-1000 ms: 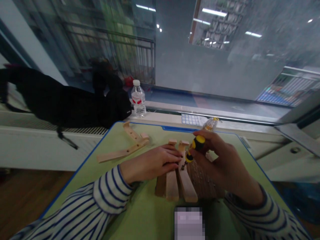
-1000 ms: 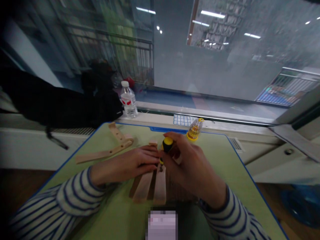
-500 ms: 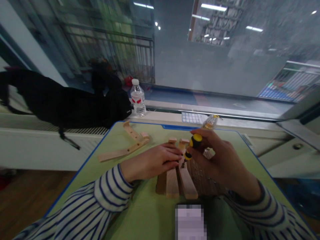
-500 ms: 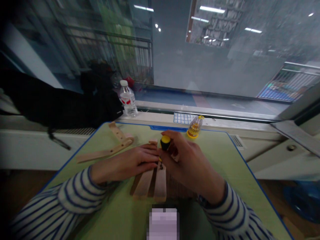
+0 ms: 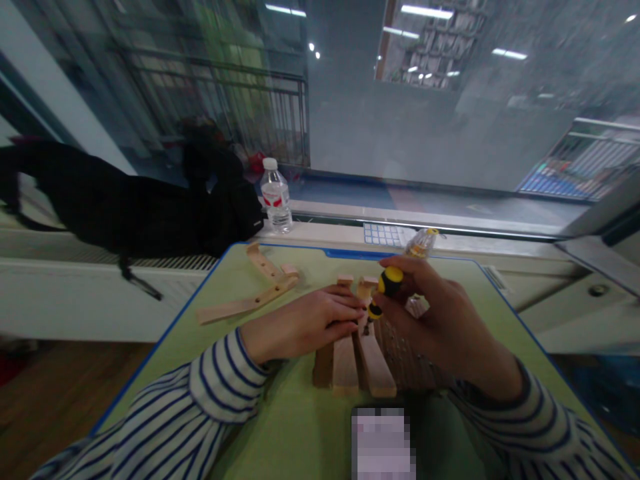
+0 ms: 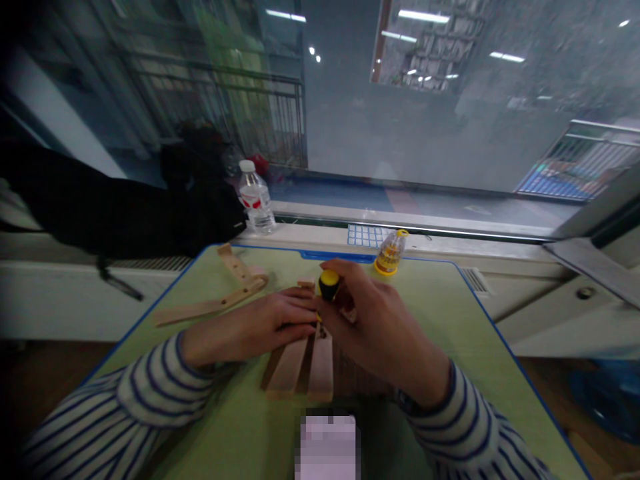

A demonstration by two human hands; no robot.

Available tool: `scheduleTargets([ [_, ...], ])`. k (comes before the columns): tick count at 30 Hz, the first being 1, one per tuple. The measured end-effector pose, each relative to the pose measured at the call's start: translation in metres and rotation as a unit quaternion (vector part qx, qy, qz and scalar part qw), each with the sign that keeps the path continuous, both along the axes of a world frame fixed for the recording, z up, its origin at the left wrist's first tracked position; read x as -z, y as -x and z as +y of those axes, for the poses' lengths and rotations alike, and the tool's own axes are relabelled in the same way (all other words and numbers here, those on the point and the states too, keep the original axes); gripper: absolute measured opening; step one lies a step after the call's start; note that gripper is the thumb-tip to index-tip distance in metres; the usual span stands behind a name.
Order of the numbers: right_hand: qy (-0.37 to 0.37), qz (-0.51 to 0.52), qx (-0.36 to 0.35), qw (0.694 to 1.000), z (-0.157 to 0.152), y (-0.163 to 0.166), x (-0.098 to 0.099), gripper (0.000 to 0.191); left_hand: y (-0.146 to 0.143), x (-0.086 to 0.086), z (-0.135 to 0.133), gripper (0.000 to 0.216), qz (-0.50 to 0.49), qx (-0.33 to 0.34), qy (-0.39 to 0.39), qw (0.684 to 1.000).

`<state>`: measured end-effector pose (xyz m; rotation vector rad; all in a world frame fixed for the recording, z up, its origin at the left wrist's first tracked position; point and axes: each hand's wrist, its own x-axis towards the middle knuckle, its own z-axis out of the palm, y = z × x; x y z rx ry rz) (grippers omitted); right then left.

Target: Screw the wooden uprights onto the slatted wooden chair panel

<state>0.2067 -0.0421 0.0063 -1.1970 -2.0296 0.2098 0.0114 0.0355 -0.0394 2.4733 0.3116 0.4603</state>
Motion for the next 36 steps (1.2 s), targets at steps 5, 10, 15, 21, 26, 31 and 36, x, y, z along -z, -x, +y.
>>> scheduleTargets([
  [5, 0.019, -0.001, -0.001, 1.000, 0.0008, -0.0013, 0.0015, 0.037, -0.0003, -0.0012, -0.0007, 0.020, -0.002, 0.001, -0.002, 1.000],
  [10, 0.018, -0.006, 0.000, 1.000, 0.0013, -0.0016, 0.0014, 0.038, -0.0008, 0.0012, 0.0009, 0.021, -0.003, 0.004, -0.009, 1.000],
  [15, 0.020, -0.008, 0.003, 1.000, 0.0017, -0.0020, 0.0008, 0.037, -0.0014, 0.0020, 0.0013, 0.021, -0.002, 0.005, -0.003, 1.000],
  [21, 0.022, -0.008, -0.004, 1.000, 0.0014, -0.0018, 0.0014, 0.037, -0.0011, 0.0013, 0.0012, 0.022, 0.012, 0.002, -0.006, 1.000],
  [26, 0.022, -0.011, 0.000, 1.000, 0.0011, -0.0006, 0.0007, 0.037, -0.0004, 0.0006, 0.0013, 0.022, 0.002, 0.005, -0.006, 1.000],
  [31, 0.015, -0.011, 0.003, 1.000, 0.0021, -0.0013, 0.0010, 0.037, -0.0007, -0.0006, 0.0004, 0.022, -0.002, 0.009, 0.000, 1.000],
  [36, 0.025, -0.012, 0.004, 1.000, 0.0016, -0.0019, 0.0017, 0.038, -0.0013, 0.0001, 0.0007, 0.022, -0.008, 0.010, 0.002, 1.000],
])
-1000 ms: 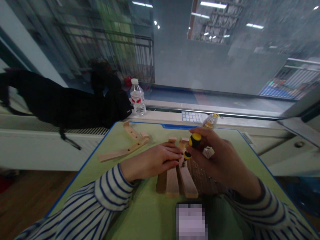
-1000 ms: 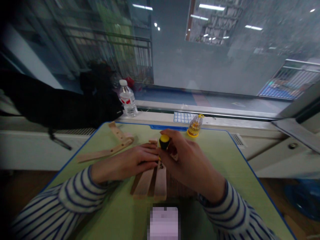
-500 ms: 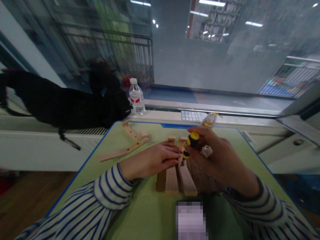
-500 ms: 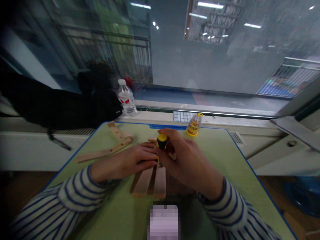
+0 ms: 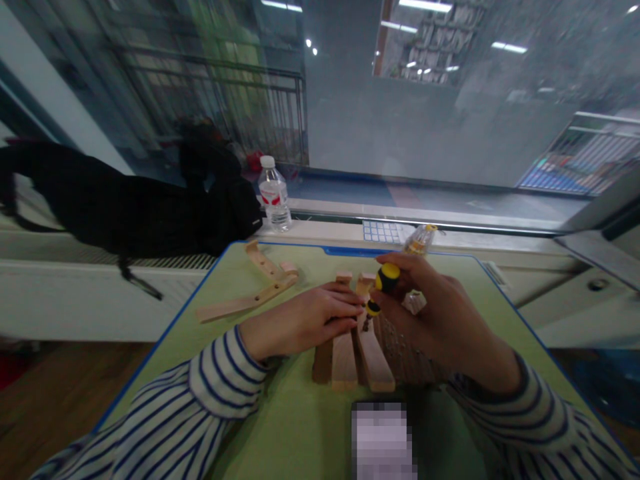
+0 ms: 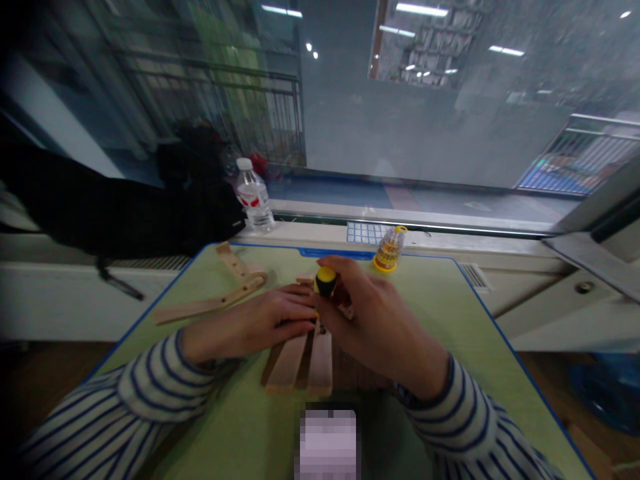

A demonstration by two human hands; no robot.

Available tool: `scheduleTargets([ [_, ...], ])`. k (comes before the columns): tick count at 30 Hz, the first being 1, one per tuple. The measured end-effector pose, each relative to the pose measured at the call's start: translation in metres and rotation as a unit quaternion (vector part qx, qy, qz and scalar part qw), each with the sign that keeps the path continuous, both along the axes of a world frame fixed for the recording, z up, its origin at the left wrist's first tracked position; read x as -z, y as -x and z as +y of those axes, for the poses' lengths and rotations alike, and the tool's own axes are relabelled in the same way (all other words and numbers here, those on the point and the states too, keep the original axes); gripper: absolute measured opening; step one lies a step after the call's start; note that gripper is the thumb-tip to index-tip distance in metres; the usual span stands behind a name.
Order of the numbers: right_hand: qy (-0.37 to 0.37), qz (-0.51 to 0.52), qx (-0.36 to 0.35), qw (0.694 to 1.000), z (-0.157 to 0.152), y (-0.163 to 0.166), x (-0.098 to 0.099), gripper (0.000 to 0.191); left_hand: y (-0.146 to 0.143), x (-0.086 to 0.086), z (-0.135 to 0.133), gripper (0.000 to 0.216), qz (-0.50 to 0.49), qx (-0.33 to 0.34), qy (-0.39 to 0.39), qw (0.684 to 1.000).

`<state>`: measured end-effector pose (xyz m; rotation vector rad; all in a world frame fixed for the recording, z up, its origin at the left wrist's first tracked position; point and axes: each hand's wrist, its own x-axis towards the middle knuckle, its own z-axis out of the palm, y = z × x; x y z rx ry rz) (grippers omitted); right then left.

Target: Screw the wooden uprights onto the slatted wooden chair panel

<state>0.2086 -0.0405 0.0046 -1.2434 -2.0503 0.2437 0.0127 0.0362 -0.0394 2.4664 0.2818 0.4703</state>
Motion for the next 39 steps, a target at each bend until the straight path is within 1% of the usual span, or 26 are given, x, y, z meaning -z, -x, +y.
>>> scheduleTargets([
  [9, -0.015, 0.000, -0.006, 1.000, -0.0001, 0.0009, -0.0011, 0.037, 0.0004, 0.0013, 0.0006, 0.022, 0.012, -0.003, -0.004, 1.000],
  [20, -0.024, -0.003, -0.005, 1.000, 0.0000, 0.0004, -0.0010, 0.037, 0.0001, 0.0009, 0.0004, 0.021, 0.000, -0.002, 0.002, 1.000],
  [32, -0.023, -0.005, -0.007, 1.000, -0.0008, 0.0005, -0.0020, 0.036, 0.0005, -0.0002, 0.0002, 0.022, 0.021, -0.007, -0.015, 1.000],
  [39, -0.032, -0.011, 0.004, 0.999, -0.0002, 0.0005, -0.0023, 0.036, -0.0001, -0.0009, -0.0004, 0.021, 0.011, -0.003, -0.012, 1.000],
])
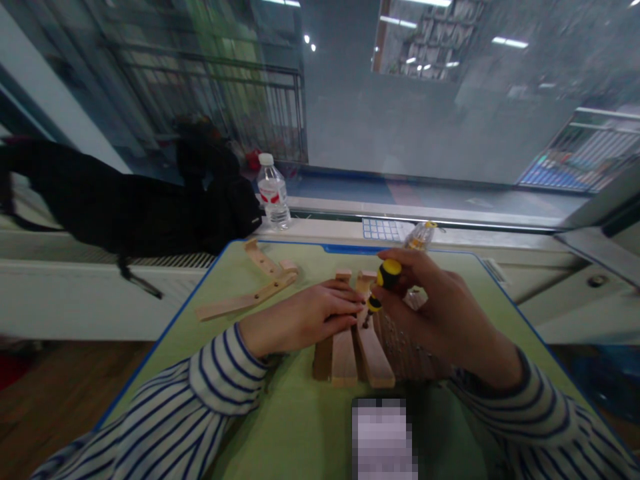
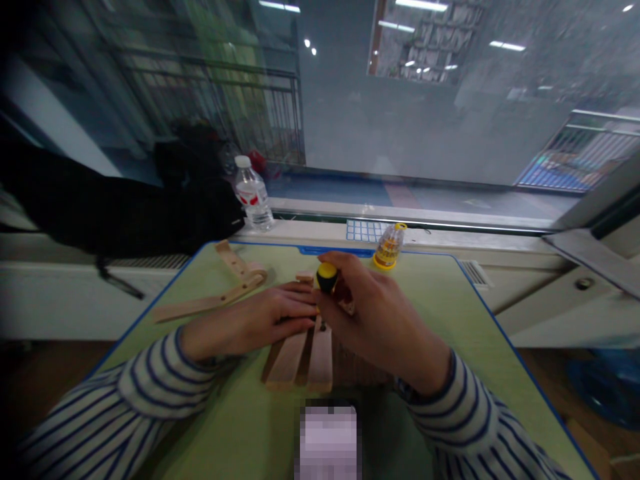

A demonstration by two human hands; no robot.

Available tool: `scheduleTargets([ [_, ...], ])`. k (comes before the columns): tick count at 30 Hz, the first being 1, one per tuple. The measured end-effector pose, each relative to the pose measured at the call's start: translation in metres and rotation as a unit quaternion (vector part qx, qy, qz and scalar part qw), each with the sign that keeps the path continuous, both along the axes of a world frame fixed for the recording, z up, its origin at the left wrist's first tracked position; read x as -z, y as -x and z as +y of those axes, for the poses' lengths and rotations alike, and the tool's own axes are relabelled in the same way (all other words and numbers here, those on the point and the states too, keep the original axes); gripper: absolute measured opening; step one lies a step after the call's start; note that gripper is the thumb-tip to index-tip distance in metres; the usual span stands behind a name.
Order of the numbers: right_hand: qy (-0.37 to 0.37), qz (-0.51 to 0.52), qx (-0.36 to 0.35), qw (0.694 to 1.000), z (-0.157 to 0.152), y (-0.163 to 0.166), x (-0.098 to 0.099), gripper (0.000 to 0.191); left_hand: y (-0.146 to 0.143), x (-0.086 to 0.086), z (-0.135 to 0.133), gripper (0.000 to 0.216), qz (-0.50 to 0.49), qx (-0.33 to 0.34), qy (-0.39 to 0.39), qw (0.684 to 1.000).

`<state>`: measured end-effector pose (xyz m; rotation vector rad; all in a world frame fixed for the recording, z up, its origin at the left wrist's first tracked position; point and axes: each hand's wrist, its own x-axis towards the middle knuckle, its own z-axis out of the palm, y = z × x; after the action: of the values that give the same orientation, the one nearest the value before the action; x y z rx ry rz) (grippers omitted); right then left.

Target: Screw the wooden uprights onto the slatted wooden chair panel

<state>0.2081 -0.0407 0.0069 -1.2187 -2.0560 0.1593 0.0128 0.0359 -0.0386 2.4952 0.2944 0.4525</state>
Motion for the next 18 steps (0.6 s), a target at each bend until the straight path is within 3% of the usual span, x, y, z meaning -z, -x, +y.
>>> scheduleTargets([
  [18, 0.002, 0.002, 0.000, 1.000, 0.0009, -0.0010, 0.0007, 0.036, 0.0018, 0.0021, 0.0015, 0.023, 0.008, -0.007, 0.000, 1.000],
])
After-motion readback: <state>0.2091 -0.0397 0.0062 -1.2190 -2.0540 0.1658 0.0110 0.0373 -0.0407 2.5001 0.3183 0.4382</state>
